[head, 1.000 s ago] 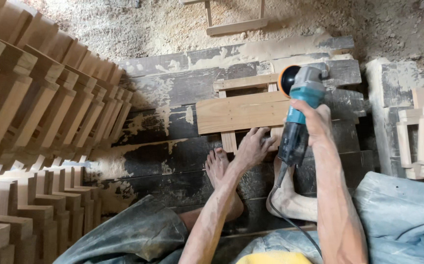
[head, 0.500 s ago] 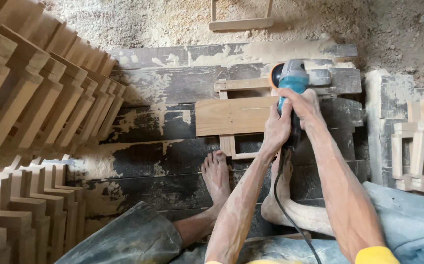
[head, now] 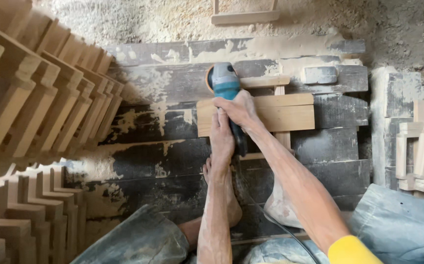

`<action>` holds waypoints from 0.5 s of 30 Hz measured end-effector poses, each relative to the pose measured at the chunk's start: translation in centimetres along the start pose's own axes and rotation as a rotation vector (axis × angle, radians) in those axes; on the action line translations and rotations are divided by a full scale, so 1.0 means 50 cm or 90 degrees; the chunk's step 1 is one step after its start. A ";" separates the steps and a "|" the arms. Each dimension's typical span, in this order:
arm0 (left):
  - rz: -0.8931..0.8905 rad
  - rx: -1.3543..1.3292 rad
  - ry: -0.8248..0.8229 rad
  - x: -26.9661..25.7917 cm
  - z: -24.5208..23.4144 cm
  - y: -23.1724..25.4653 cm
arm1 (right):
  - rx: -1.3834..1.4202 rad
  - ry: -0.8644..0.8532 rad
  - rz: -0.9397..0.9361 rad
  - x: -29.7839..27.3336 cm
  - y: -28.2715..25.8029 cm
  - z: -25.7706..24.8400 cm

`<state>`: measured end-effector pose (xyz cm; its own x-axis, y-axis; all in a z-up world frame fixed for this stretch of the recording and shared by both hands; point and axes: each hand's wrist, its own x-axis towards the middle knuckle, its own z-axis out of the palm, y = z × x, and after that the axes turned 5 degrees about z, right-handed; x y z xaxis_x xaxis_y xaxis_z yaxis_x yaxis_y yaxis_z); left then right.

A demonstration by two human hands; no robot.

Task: The person sands small wooden pieces using a handheld power sander, holding the wood steady with their hands and feet.

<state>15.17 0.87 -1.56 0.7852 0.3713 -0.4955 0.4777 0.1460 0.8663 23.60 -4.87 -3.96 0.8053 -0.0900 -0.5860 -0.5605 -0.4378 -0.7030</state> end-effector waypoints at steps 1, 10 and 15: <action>-0.011 0.014 -0.016 -0.007 0.012 0.007 | -0.004 0.008 0.014 0.009 0.011 -0.003; -0.010 0.088 -0.151 -0.053 0.181 0.024 | -0.023 0.097 0.071 0.019 0.052 -0.187; -0.098 0.060 -0.208 -0.047 0.235 0.045 | -0.031 0.149 0.105 0.031 0.077 -0.291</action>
<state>19.05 -10.43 0.82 0.7783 0.0369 -0.6269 0.6225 0.0860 0.7779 25.49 -19.71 -1.71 0.7298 -0.3657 -0.5776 -0.6823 -0.4423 -0.5821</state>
